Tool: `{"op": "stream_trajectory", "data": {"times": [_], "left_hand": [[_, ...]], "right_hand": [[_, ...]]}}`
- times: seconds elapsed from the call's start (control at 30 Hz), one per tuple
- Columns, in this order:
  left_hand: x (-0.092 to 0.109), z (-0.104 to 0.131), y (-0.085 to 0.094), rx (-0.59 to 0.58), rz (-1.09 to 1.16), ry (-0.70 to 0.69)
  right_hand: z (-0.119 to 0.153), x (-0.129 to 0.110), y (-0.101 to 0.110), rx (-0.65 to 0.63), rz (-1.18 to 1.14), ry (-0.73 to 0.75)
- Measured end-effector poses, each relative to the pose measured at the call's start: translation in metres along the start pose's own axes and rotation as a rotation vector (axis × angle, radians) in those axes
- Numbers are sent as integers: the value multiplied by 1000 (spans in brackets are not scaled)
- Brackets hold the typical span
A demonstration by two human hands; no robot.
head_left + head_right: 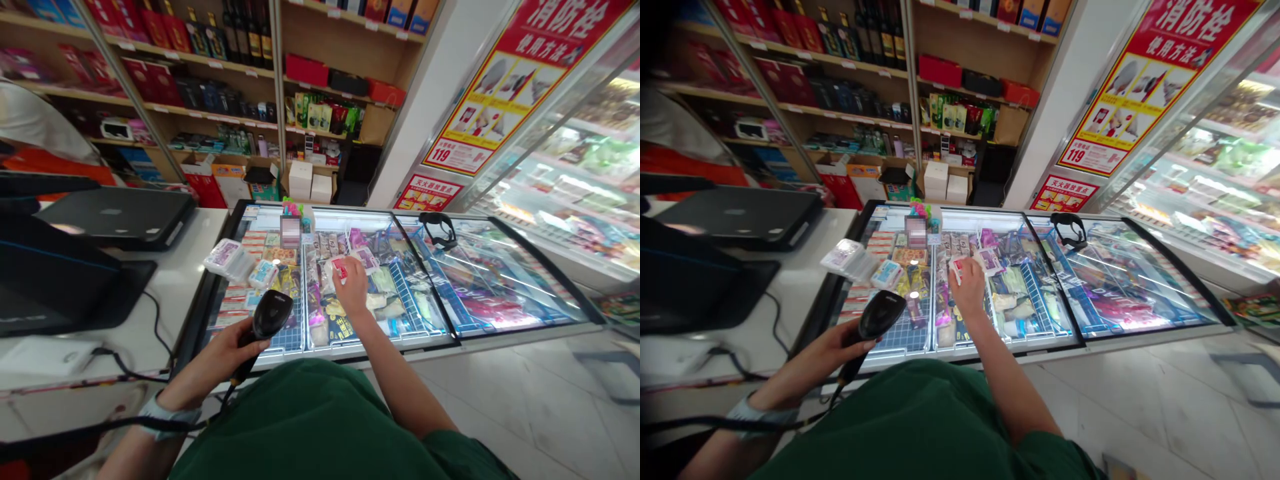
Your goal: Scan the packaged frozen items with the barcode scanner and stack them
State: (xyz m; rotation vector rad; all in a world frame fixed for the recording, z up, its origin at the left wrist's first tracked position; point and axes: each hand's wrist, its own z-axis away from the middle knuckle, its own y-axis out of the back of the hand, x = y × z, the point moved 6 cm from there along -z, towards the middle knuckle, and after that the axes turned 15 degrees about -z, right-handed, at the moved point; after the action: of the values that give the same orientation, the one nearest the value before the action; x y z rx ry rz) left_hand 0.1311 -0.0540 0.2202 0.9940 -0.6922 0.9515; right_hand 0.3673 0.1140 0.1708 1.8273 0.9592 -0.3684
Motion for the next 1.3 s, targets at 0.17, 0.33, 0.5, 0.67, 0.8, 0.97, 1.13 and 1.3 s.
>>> {"op": "stream_trajectory", "data": {"times": [0.17,0.33,0.5,0.67,0.8,0.97,1.13,1.3], "left_hand": [[-37,23,25,137,65,124],[-87,49,50,293,97,214],[-119,70,67,353,65,257],[-135,79,66,402,79,266],[-140,78,64,433,101,267],[-138,69,62,297,55,235],[-133,67,61,378,85,242],[-125,62,58,303,55,208]], "right_hand": [[22,-27,-91,-429,13,-25],[42,-43,-159,-656,57,-18],[51,-52,-206,-770,134,-15],[57,-55,-231,-799,185,4],[61,-54,-234,-787,200,22],[67,-47,-229,-769,206,12],[70,-45,-226,-762,196,5],[72,-45,-219,-764,182,8]]}}
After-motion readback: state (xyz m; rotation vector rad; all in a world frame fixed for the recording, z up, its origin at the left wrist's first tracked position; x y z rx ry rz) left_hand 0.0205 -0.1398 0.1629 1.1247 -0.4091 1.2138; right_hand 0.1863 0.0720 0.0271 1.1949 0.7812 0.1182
